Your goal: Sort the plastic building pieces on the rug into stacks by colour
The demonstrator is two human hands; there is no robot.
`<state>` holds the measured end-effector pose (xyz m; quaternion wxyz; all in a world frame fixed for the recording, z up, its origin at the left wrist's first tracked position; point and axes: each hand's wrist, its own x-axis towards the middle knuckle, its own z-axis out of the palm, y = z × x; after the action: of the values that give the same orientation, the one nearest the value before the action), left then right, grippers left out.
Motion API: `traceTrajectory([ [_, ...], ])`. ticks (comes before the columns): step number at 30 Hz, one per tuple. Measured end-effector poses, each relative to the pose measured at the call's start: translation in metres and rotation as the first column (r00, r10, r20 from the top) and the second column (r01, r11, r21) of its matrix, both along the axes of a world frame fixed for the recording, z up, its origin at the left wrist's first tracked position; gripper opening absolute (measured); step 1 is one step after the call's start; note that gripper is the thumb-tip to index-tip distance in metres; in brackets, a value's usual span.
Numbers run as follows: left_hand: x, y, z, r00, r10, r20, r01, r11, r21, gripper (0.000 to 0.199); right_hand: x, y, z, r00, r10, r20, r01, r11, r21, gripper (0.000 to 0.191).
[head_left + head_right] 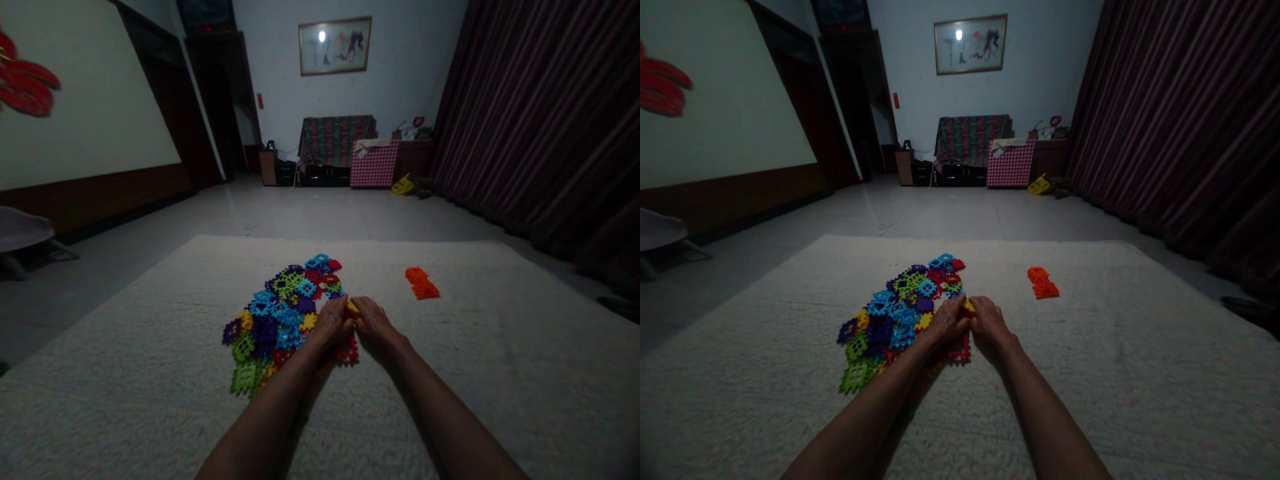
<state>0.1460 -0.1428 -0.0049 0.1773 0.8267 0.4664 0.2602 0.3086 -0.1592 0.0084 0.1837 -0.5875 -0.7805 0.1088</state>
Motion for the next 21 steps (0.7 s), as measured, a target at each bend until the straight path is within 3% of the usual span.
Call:
traceTrajectory([
  [8,0.003,-0.002,0.004,1.000,-0.007,-0.014,0.008,0.998,0.056,0.049,-0.001,-0.013,-0.027,0.996,-0.084,0.003,0.080,0.950,0.303,0.047],
  [16,0.004,0.000,0.002,0.998,-0.020,-0.066,0.027,0.993,0.111,0.027,0.018,-0.023,-0.028,0.931,-0.362,0.046,0.320,0.870,0.374,0.033],
  [19,0.004,0.002,0.010,0.996,-0.045,-0.076,0.051,0.995,0.089,0.018,0.029,-0.030,-0.027,0.905,-0.425,0.005,0.387,0.830,0.402,0.034],
  [21,0.000,0.003,0.019,0.999,-0.029,-0.040,0.032,0.997,0.074,0.013,0.034,-0.037,-0.028,0.913,-0.403,-0.059,0.383,0.803,0.456,0.040],
])
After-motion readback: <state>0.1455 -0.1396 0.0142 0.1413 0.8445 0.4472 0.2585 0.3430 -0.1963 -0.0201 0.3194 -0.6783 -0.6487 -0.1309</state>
